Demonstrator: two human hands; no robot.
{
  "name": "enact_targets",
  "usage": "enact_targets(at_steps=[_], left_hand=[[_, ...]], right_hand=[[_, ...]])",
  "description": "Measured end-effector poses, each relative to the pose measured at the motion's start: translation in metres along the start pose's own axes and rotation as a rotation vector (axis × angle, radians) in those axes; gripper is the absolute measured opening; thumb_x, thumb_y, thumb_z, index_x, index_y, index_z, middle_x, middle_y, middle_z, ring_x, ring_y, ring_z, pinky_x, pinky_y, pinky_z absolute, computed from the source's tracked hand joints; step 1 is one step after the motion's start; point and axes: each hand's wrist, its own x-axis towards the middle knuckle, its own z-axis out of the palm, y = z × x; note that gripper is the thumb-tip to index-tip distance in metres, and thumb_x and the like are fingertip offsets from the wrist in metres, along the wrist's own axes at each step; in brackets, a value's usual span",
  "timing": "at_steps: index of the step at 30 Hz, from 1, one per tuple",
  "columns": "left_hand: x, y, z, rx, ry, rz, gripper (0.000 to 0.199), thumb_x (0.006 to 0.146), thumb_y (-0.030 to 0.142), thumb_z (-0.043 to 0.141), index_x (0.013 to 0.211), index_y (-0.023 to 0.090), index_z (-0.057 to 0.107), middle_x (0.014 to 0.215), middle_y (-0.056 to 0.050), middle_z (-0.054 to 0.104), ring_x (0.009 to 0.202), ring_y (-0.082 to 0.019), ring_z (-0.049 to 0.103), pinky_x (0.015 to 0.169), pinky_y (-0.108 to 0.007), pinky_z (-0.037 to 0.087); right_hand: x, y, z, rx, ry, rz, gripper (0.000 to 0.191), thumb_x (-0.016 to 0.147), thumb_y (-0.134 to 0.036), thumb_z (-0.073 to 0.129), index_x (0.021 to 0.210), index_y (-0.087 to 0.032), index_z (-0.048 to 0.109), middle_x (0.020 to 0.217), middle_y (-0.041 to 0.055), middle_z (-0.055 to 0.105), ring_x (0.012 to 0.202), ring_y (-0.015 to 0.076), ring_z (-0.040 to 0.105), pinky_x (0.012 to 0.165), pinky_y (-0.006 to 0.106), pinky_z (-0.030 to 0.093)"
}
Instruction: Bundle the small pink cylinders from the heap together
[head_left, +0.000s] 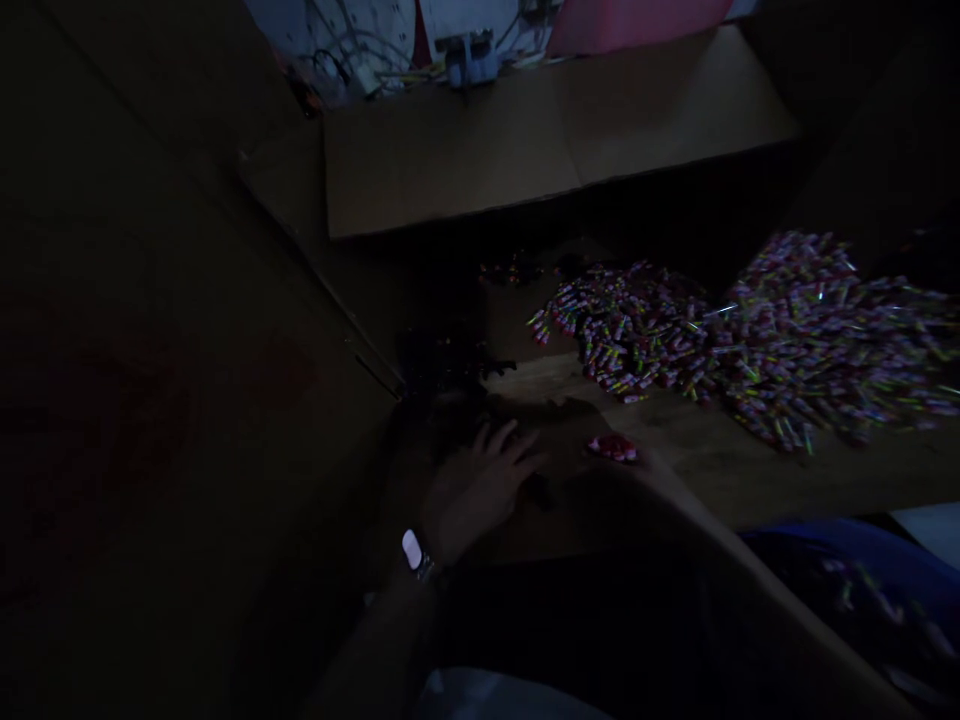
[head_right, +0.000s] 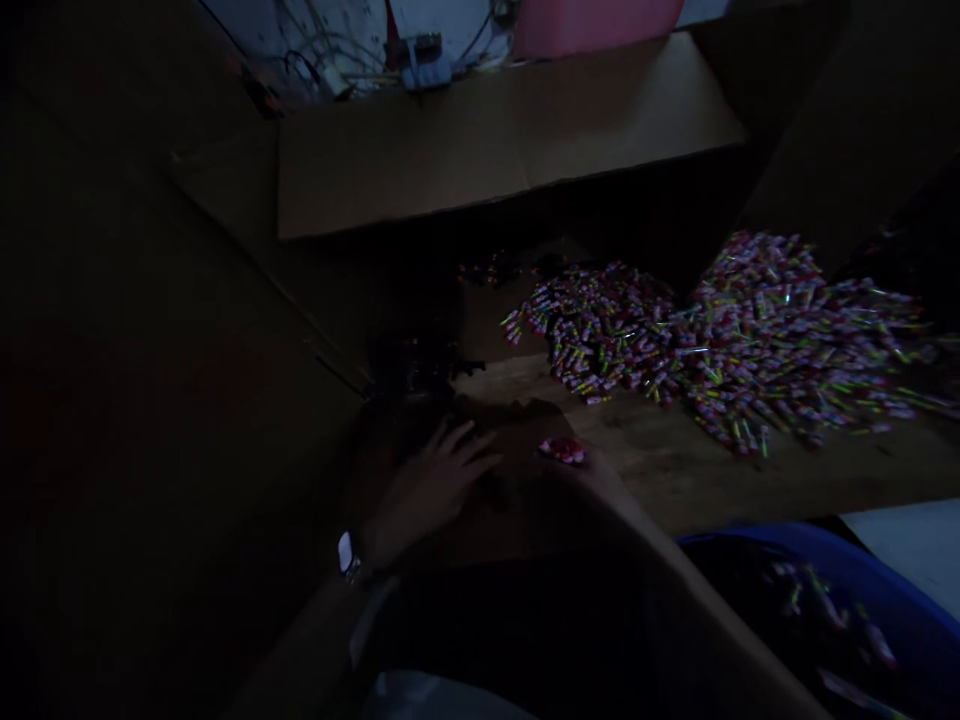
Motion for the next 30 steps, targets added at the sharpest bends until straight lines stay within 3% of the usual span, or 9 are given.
enact_targets(at_steps=[2, 4, 7, 10, 16, 21, 30], left_hand=[[0.014, 0.0, 0.0, -0.01, -0.084, 0.115, 0.04, 0.08, 0.008, 0.052, 0.114, 0.029, 0.056, 0.123, -0.002, 0.055, 0.129, -0.025, 0.033, 0.111, -0.056, 0.013], [0.025, 0.004, 0.0, -0.02, -0.119, 0.139, 0.026, 0.082, 0.01, 0.054, 0.103, 0.024, 0.06, 0.11, -0.003, 0.058, 0.117, -0.022, 0.044, 0.11, -0.053, 0.017], [0.031, 0.014, 0.001, -0.074, -0.088, 0.089, 0.022, 0.08, 0.012, 0.059, 0.1, 0.02, 0.059, 0.104, -0.005, 0.055, 0.105, -0.021, 0.048, 0.1, -0.042, 0.037], [0.026, 0.025, 0.01, -0.181, 0.006, -0.037, 0.024, 0.08, 0.01, 0.058, 0.102, 0.019, 0.057, 0.109, -0.005, 0.052, 0.102, -0.02, 0.047, 0.087, -0.033, 0.045], [0.017, 0.041, 0.032, -0.219, 0.058, -0.107, 0.027, 0.086, 0.014, 0.054, 0.113, 0.022, 0.055, 0.106, -0.003, 0.059, 0.104, -0.02, 0.046, 0.094, -0.037, 0.039], [0.021, 0.046, 0.029, -0.157, 0.01, -0.164, 0.014, 0.091, 0.026, 0.05, 0.1, 0.02, 0.06, 0.102, -0.004, 0.06, 0.099, -0.022, 0.048, 0.085, -0.039, 0.04], [0.02, 0.044, 0.036, -0.136, 0.025, -0.122, 0.015, 0.092, 0.029, 0.049, 0.09, 0.018, 0.058, 0.098, -0.005, 0.058, 0.097, -0.022, 0.049, 0.081, -0.036, 0.04]], right_hand=[[-0.001, 0.004, -0.001, -0.003, -0.015, -0.007, 0.036, 0.065, -0.044, 0.074, 0.089, -0.019, 0.063, 0.083, 0.0034, 0.069, 0.079, 0.0225, 0.064, 0.068, 0.031, 0.049], [0.0, 0.009, -0.002, -0.017, -0.005, -0.007, 0.036, 0.064, -0.045, 0.074, 0.086, -0.018, 0.063, 0.079, 0.0026, 0.067, 0.077, 0.021, 0.062, 0.067, 0.03, 0.048], [-0.001, 0.011, -0.006, -0.018, -0.003, 0.025, 0.032, 0.066, -0.044, 0.072, 0.081, -0.018, 0.062, 0.071, 0.0002, 0.063, 0.068, 0.0173, 0.058, 0.06, 0.026, 0.044], [-0.004, 0.008, -0.011, 0.001, -0.028, 0.039, 0.029, 0.067, -0.043, 0.071, 0.077, -0.018, 0.062, 0.067, -0.0008, 0.062, 0.062, 0.0154, 0.055, 0.057, 0.025, 0.041], [-0.003, 0.013, -0.017, -0.136, -0.024, -0.036, 0.03, 0.064, -0.042, 0.073, 0.078, -0.017, 0.064, 0.071, -0.0002, 0.063, 0.066, 0.016, 0.056, 0.059, 0.026, 0.042], [-0.006, 0.021, -0.015, -0.244, 0.009, -0.113, 0.031, 0.065, -0.042, 0.072, 0.082, -0.018, 0.065, 0.08, 0.0031, 0.067, 0.077, 0.0206, 0.059, 0.07, 0.03, 0.045], [-0.01, 0.032, -0.019, -0.453, 0.003, -0.276, 0.027, 0.076, -0.046, 0.063, 0.086, -0.021, 0.065, 0.08, 0.0042, 0.067, 0.075, 0.0218, 0.06, 0.067, 0.031, 0.047]])
